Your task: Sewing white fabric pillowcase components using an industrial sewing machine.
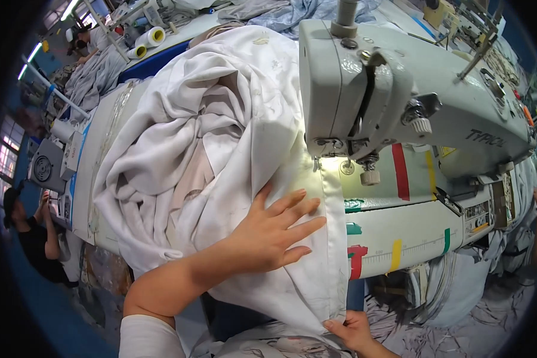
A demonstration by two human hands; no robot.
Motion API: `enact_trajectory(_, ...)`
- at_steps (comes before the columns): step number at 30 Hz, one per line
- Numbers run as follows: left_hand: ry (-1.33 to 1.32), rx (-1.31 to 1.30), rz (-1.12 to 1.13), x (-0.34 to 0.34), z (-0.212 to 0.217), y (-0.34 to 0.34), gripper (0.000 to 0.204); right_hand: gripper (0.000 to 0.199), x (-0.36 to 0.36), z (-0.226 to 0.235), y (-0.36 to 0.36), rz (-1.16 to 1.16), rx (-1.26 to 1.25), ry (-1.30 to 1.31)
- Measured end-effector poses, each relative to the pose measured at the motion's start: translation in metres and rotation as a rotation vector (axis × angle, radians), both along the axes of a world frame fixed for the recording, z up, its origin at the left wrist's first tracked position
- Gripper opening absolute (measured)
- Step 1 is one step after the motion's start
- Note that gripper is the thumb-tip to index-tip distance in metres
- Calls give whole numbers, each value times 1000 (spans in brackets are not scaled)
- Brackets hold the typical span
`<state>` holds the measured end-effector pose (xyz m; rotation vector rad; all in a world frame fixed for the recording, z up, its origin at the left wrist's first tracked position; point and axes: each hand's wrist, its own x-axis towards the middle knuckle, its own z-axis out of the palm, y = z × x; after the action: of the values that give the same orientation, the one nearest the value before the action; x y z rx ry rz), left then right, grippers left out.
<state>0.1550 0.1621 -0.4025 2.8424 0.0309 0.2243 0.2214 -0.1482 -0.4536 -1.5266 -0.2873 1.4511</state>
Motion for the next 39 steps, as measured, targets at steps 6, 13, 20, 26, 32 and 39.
enact_trajectory(6,66,-8,-45,10,-2,23,53,14,0,13,26,-109,37,43)
enact_trajectory(13,12,-204,-39,31,5,60,53,13,0,-7,50,-112,194,-2)
enact_trajectory(20,-87,346,936,-108,32,89,55,14,-18,2,54,-91,210,154)
enact_trajectory(26,-239,361,1083,-193,23,203,37,15,-25,25,52,-155,371,80)
enact_trajectory(32,-291,570,1051,-136,37,171,48,16,-30,16,57,-260,183,230)
enact_trajectory(39,-221,209,-318,-73,11,-61,42,18,-34,19,54,-248,177,260)
